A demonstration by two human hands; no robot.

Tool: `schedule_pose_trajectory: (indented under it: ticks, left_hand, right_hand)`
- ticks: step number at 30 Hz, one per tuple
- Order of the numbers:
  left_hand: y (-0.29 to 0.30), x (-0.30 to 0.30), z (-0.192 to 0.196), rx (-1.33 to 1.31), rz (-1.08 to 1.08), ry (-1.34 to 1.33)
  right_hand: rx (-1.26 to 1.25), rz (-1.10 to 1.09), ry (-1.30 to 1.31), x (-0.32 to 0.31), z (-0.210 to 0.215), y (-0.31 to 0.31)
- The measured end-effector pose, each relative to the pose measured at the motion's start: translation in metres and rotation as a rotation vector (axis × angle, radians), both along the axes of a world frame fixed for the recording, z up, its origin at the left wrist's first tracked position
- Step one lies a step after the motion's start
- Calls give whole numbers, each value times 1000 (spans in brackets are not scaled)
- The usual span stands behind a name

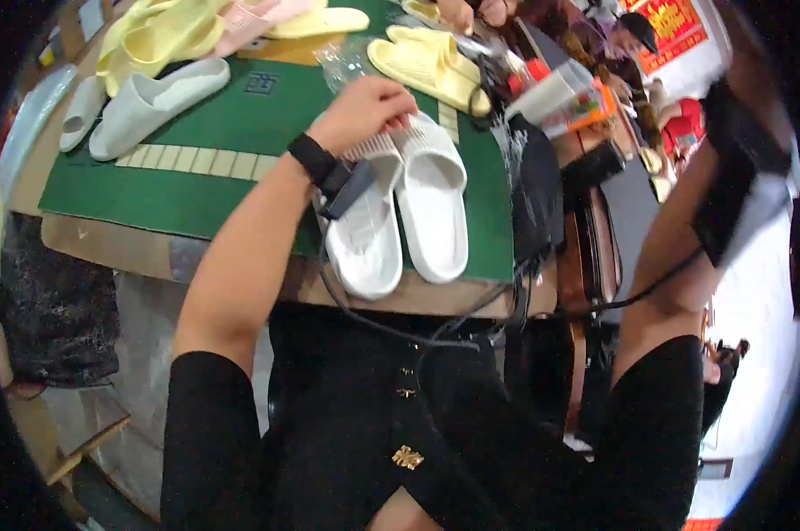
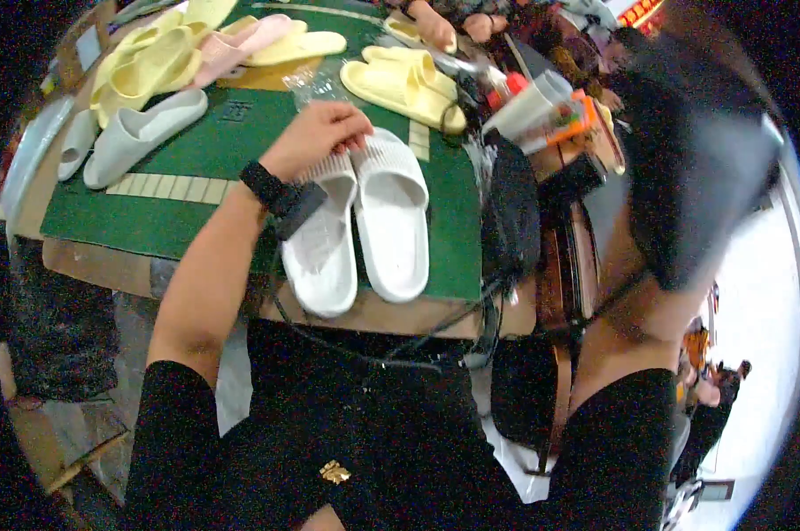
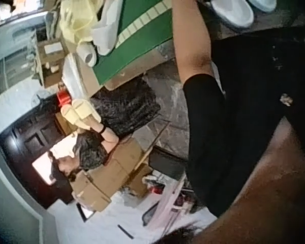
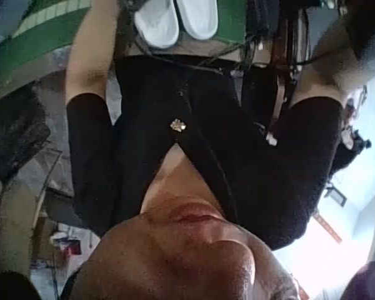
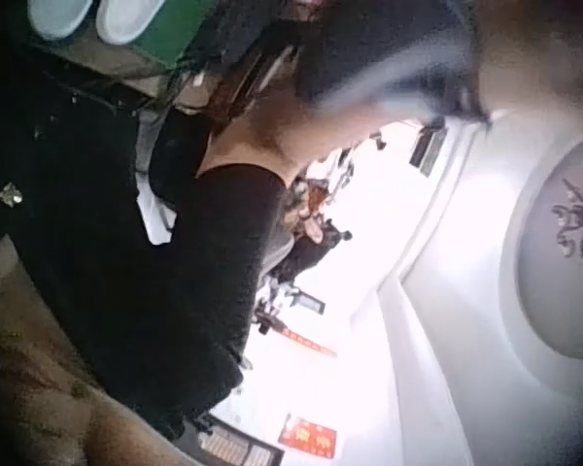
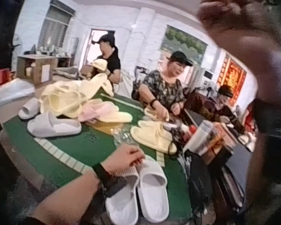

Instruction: Manually attaching tags or components to white slippers.

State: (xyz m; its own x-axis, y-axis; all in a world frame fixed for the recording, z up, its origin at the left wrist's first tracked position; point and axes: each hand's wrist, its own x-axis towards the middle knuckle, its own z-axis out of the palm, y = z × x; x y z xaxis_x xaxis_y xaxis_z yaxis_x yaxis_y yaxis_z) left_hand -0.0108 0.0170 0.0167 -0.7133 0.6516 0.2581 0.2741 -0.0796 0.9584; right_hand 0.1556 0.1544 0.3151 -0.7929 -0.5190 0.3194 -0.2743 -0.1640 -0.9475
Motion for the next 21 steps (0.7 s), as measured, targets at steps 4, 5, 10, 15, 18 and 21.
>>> schedule_pose_trajectory:
  ticks: [4,5,10,15,18,21]
  left_hand:
    - [-5,1,-2,-5,48,26]
    - [8,3,1,28,27,72]
    - [-7,3,-4,61,90,-61]
    - [-17,-5,3,72,163,-23]
    - [-24,-4,8,6,204,-109]
    - [-23,-5,6,46,237,-92]
  right_hand:
    - [-260,-155,211,-108,-27,-60]
    - [-330,-210,272,-120,-16,-30]
    - [207,-507,262,-165,-145,-6]
    - [406,-516,-4,-166,-239,27]
    - [286,-512,-135,-158,-254,20]
    - [189,-467,-199,-154,-266,19]
